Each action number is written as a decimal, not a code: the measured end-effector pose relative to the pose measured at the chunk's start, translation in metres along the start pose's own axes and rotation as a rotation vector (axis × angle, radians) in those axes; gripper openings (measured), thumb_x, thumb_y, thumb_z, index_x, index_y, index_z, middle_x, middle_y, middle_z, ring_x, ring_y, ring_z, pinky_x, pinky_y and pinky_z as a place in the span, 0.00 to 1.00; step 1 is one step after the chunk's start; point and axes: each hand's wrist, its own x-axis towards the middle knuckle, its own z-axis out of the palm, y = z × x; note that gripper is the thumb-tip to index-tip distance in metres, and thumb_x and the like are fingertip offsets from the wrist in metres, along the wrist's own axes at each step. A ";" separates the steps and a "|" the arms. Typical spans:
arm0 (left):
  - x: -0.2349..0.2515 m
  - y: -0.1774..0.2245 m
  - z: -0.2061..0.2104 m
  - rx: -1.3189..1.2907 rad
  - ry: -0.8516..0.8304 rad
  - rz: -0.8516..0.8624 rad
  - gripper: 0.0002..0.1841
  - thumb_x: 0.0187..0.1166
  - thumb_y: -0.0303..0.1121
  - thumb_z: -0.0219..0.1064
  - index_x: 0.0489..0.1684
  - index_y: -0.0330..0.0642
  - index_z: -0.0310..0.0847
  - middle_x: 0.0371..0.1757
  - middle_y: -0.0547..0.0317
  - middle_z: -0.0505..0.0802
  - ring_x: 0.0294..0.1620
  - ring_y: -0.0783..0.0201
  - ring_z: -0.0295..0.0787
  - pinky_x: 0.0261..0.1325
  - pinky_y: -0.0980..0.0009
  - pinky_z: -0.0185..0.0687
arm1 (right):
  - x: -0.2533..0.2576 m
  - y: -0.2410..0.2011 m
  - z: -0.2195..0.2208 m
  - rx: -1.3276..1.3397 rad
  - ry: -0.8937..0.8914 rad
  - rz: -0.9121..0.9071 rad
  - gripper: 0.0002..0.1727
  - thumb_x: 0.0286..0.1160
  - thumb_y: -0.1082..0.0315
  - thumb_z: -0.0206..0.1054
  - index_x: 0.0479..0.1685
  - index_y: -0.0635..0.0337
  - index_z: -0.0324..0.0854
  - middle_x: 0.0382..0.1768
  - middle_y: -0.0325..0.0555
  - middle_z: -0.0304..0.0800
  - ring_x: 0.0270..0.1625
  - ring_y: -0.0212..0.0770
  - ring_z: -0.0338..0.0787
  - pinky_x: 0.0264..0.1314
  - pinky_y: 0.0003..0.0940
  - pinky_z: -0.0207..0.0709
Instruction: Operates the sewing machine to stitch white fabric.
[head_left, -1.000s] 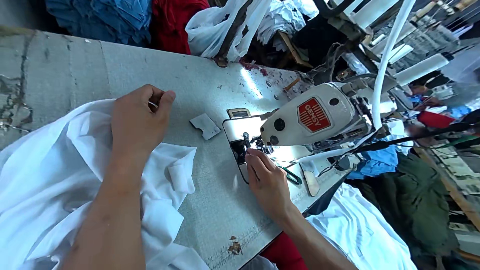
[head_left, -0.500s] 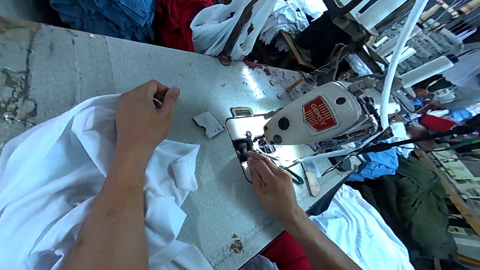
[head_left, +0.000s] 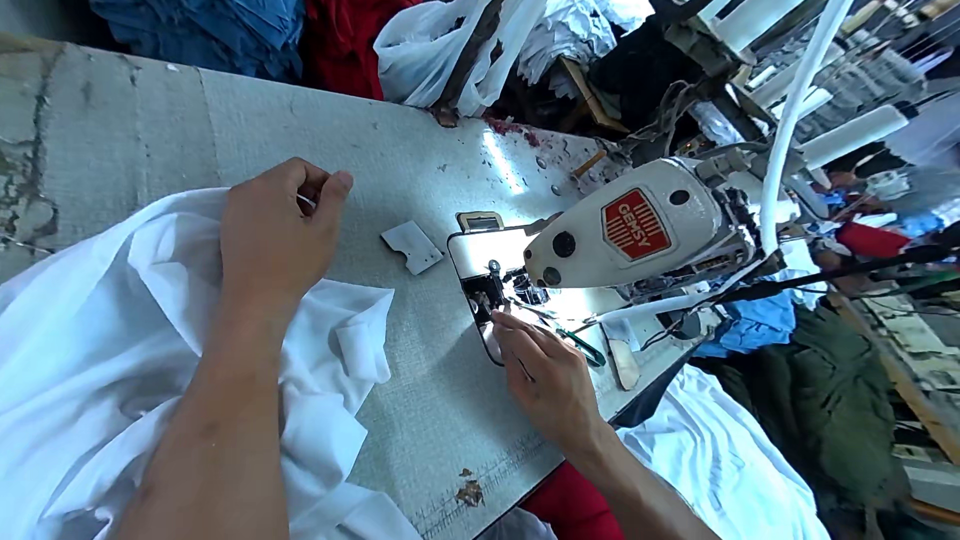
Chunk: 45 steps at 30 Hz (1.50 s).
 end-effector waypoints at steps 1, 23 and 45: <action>0.000 0.000 0.000 0.000 0.001 0.000 0.27 0.88 0.57 0.55 0.51 0.40 0.85 0.40 0.50 0.92 0.39 0.53 0.89 0.44 0.47 0.80 | 0.000 0.000 0.001 0.000 0.004 0.008 0.13 0.83 0.72 0.60 0.48 0.60 0.92 0.60 0.49 0.96 0.50 0.43 0.98 0.48 0.33 0.89; 0.000 0.000 0.000 0.017 0.000 0.011 0.28 0.88 0.58 0.54 0.50 0.40 0.85 0.39 0.49 0.91 0.38 0.52 0.89 0.43 0.46 0.79 | -0.005 0.000 -0.009 0.265 0.070 0.199 0.10 0.83 0.67 0.65 0.49 0.62 0.89 0.51 0.45 0.97 0.37 0.24 0.91 0.37 0.17 0.84; -0.002 0.000 0.000 0.022 -0.006 -0.003 0.28 0.88 0.59 0.54 0.52 0.40 0.85 0.39 0.47 0.92 0.38 0.52 0.88 0.43 0.44 0.78 | 0.006 -0.005 0.010 0.327 0.154 0.323 0.11 0.82 0.67 0.65 0.49 0.61 0.92 0.36 0.40 0.95 0.23 0.22 0.80 0.25 0.17 0.75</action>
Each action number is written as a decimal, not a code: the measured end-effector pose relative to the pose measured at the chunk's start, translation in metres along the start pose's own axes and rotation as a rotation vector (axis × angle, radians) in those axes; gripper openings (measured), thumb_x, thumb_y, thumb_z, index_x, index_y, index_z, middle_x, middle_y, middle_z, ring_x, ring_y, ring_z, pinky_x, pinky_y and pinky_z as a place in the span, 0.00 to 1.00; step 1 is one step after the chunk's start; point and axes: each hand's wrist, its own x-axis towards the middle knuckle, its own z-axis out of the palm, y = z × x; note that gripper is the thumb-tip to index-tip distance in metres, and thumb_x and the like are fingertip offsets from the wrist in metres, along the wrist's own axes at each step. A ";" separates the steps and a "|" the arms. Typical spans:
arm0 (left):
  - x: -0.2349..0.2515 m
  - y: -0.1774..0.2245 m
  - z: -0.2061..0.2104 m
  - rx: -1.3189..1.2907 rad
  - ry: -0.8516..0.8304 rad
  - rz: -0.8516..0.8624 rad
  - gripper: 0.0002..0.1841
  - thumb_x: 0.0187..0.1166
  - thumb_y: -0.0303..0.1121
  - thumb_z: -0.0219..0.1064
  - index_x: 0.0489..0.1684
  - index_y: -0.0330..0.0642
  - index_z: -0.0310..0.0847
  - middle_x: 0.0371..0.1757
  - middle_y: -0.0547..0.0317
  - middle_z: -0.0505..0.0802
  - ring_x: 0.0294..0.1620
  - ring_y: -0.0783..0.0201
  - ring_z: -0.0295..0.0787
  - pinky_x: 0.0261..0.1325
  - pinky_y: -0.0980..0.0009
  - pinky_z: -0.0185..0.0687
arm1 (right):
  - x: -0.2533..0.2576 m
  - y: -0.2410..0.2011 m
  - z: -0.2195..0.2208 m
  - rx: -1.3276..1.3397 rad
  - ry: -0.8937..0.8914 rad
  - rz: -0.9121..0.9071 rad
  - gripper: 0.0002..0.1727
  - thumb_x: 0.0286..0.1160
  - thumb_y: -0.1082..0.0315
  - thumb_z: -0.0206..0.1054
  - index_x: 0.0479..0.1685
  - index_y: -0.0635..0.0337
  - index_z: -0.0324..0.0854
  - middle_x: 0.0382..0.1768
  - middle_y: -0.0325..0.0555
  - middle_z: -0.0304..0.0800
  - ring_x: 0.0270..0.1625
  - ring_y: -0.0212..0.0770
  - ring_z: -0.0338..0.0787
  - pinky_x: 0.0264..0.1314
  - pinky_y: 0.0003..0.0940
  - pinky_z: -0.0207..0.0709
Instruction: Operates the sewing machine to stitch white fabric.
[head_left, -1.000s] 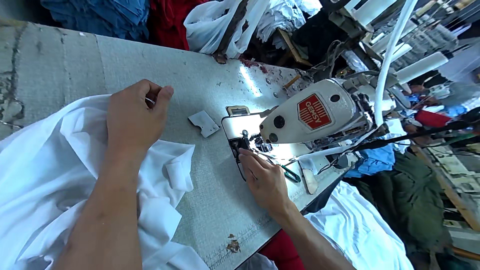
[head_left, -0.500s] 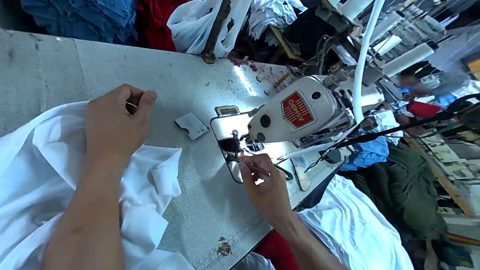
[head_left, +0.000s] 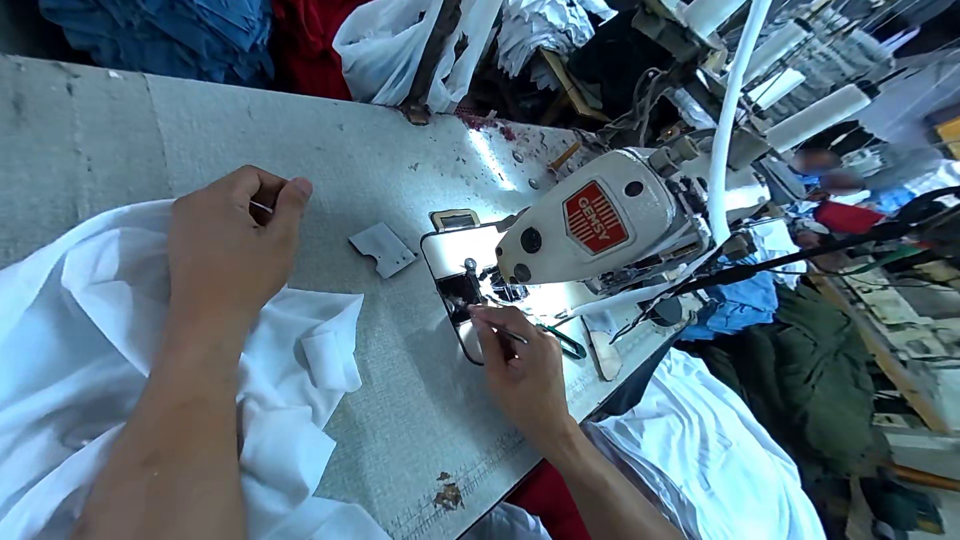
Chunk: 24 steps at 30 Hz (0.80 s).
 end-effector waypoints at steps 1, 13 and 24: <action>0.000 0.000 0.000 0.000 0.000 -0.001 0.28 0.88 0.59 0.54 0.52 0.40 0.85 0.39 0.48 0.92 0.37 0.52 0.88 0.42 0.45 0.78 | 0.000 0.000 -0.001 0.007 0.023 -0.010 0.10 0.82 0.68 0.65 0.48 0.62 0.92 0.40 0.42 0.96 0.25 0.21 0.83 0.27 0.16 0.77; 0.000 0.001 -0.002 0.002 0.005 0.017 0.28 0.89 0.57 0.53 0.51 0.38 0.85 0.39 0.46 0.90 0.37 0.49 0.87 0.42 0.43 0.77 | 0.001 -0.005 -0.005 -0.016 0.110 -0.112 0.09 0.82 0.71 0.65 0.46 0.65 0.91 0.49 0.50 0.97 0.32 0.24 0.90 0.32 0.17 0.82; -0.003 0.008 -0.006 -0.052 0.017 0.016 0.21 0.88 0.45 0.60 0.51 0.33 0.87 0.44 0.44 0.93 0.45 0.49 0.92 0.54 0.47 0.86 | 0.018 -0.068 -0.039 0.139 0.180 -0.274 0.07 0.84 0.72 0.65 0.50 0.66 0.85 0.49 0.45 0.96 0.34 0.20 0.89 0.35 0.15 0.83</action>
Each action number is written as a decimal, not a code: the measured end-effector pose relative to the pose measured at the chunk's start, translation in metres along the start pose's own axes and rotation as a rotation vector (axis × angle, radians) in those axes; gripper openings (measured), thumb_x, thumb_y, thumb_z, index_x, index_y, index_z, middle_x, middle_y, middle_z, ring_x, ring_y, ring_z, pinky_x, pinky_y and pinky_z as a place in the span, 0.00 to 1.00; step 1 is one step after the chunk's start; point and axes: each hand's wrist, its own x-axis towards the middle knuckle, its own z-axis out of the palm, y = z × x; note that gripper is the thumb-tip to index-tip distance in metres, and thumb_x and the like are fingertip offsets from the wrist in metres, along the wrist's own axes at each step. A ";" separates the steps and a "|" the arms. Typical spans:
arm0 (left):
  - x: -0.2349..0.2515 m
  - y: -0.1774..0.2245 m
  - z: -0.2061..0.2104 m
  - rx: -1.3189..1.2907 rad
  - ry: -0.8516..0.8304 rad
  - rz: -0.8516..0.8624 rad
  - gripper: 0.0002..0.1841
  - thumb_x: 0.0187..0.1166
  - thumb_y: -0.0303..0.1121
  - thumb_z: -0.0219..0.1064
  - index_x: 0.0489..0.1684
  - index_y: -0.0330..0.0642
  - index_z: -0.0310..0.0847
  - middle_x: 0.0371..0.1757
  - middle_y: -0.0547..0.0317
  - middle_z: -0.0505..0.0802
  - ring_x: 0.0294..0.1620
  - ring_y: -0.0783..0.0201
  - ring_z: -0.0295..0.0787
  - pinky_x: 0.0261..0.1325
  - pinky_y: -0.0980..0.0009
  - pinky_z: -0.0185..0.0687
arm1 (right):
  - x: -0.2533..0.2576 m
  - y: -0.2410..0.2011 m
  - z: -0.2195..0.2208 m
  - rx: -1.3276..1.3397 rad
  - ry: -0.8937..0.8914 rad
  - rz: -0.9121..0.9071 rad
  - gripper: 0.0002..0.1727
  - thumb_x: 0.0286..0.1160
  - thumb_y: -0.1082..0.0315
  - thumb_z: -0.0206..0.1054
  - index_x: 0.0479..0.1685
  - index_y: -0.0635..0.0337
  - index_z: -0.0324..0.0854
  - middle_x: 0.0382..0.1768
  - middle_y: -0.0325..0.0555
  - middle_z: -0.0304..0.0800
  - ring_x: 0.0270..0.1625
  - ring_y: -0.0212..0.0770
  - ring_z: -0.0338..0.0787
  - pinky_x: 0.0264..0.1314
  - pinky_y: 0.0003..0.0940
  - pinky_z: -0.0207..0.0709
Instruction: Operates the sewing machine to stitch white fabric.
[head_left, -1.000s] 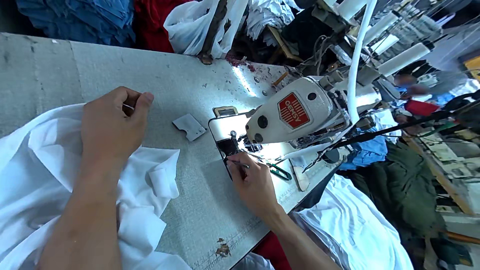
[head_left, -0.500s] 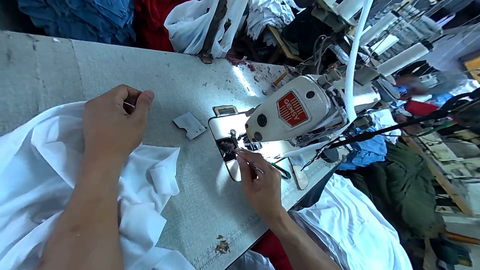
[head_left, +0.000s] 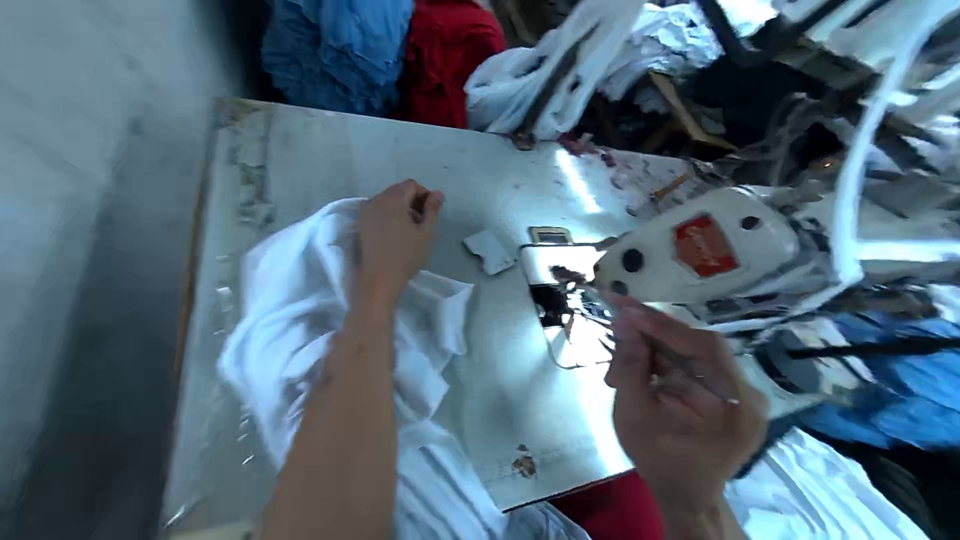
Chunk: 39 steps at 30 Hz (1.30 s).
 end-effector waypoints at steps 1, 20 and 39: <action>0.000 -0.002 -0.001 -0.001 -0.005 0.010 0.20 0.89 0.44 0.59 0.52 0.32 0.87 0.44 0.43 0.93 0.46 0.49 0.92 0.55 0.47 0.86 | 0.008 -0.005 0.003 0.022 0.008 -0.020 0.06 0.83 0.72 0.66 0.49 0.66 0.84 0.48 0.44 0.96 0.35 0.19 0.89 0.36 0.14 0.83; 0.003 -0.005 0.002 0.038 -0.016 -0.027 0.20 0.89 0.49 0.60 0.48 0.40 0.87 0.37 0.50 0.91 0.39 0.53 0.89 0.46 0.47 0.83 | -0.034 0.067 0.039 -0.252 -0.281 0.380 0.14 0.83 0.57 0.64 0.54 0.53 0.90 0.20 0.33 0.86 0.14 0.30 0.75 0.17 0.32 0.71; 0.002 -0.007 0.003 0.026 -0.007 -0.016 0.20 0.88 0.49 0.60 0.46 0.40 0.87 0.36 0.52 0.91 0.37 0.55 0.89 0.44 0.49 0.83 | -0.034 0.065 0.036 -0.301 -0.156 0.233 0.15 0.84 0.61 0.63 0.54 0.60 0.92 0.16 0.36 0.81 0.11 0.30 0.68 0.15 0.28 0.65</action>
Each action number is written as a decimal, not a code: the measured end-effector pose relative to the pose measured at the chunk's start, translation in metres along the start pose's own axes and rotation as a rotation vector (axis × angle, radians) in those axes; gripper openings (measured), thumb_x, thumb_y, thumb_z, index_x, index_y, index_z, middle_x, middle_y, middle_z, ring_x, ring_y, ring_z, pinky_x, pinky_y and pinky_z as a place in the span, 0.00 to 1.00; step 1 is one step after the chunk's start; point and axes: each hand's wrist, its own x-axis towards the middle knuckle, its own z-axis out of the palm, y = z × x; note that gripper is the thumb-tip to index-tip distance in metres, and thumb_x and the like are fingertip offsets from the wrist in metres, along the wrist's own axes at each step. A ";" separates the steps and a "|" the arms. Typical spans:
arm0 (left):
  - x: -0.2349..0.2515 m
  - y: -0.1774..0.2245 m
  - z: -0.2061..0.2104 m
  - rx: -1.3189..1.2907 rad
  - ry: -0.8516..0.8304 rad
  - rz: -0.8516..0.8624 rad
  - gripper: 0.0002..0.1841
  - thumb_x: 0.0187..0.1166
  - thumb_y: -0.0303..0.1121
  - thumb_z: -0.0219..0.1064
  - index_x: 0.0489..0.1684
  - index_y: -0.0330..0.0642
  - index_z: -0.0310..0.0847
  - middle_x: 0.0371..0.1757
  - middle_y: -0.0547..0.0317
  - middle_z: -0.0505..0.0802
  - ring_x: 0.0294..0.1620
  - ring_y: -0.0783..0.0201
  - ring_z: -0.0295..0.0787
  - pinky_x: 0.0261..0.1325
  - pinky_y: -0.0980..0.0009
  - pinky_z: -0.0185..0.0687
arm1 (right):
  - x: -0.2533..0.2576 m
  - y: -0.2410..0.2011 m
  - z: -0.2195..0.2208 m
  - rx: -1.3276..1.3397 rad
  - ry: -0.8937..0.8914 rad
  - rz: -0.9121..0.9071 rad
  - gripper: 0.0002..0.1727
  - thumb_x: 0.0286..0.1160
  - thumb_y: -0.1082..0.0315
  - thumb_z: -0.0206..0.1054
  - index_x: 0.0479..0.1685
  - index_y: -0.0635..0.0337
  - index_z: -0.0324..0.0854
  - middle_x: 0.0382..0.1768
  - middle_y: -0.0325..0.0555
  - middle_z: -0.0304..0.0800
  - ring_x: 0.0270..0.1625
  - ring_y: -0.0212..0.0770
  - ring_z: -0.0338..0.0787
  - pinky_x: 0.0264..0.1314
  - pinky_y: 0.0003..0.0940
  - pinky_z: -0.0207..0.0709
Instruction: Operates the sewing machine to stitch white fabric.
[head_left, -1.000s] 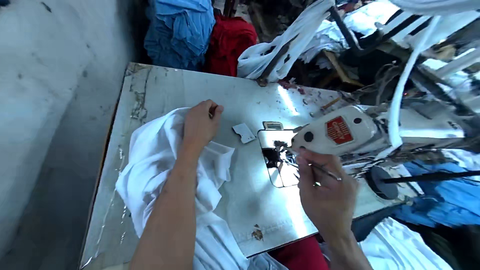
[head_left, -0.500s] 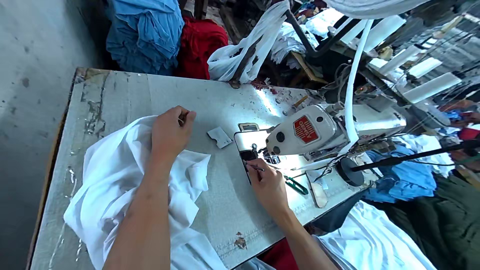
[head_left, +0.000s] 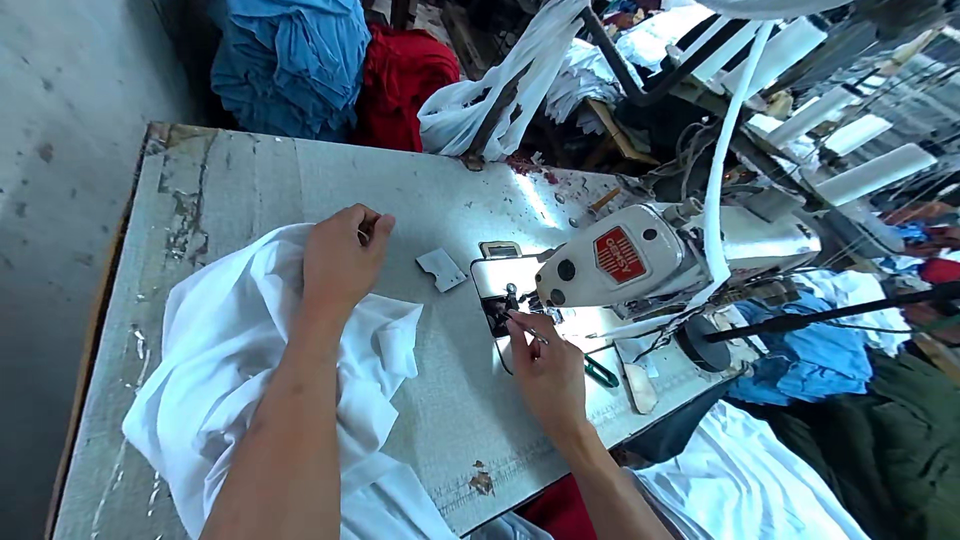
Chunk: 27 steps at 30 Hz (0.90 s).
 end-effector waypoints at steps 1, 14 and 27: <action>0.000 0.000 0.000 0.004 0.001 0.000 0.20 0.88 0.49 0.60 0.46 0.40 0.87 0.36 0.52 0.91 0.37 0.55 0.89 0.44 0.50 0.83 | 0.000 0.000 0.002 0.001 -0.015 0.002 0.15 0.84 0.60 0.63 0.54 0.59 0.92 0.16 0.36 0.81 0.11 0.30 0.68 0.15 0.29 0.65; -0.001 0.001 -0.003 0.000 -0.021 -0.011 0.20 0.89 0.49 0.59 0.48 0.40 0.87 0.37 0.52 0.91 0.39 0.54 0.89 0.46 0.49 0.83 | -0.005 -0.001 -0.011 -0.026 -0.008 -0.050 0.13 0.84 0.64 0.63 0.50 0.62 0.91 0.18 0.37 0.80 0.13 0.27 0.67 0.15 0.24 0.63; 0.000 0.009 -0.006 -0.020 -0.048 -0.026 0.20 0.89 0.46 0.59 0.51 0.37 0.87 0.43 0.47 0.93 0.47 0.50 0.91 0.55 0.46 0.83 | 0.025 -0.055 -0.051 0.199 0.134 -0.220 0.10 0.83 0.70 0.66 0.48 0.71 0.85 0.37 0.42 0.93 0.28 0.16 0.82 0.30 0.12 0.76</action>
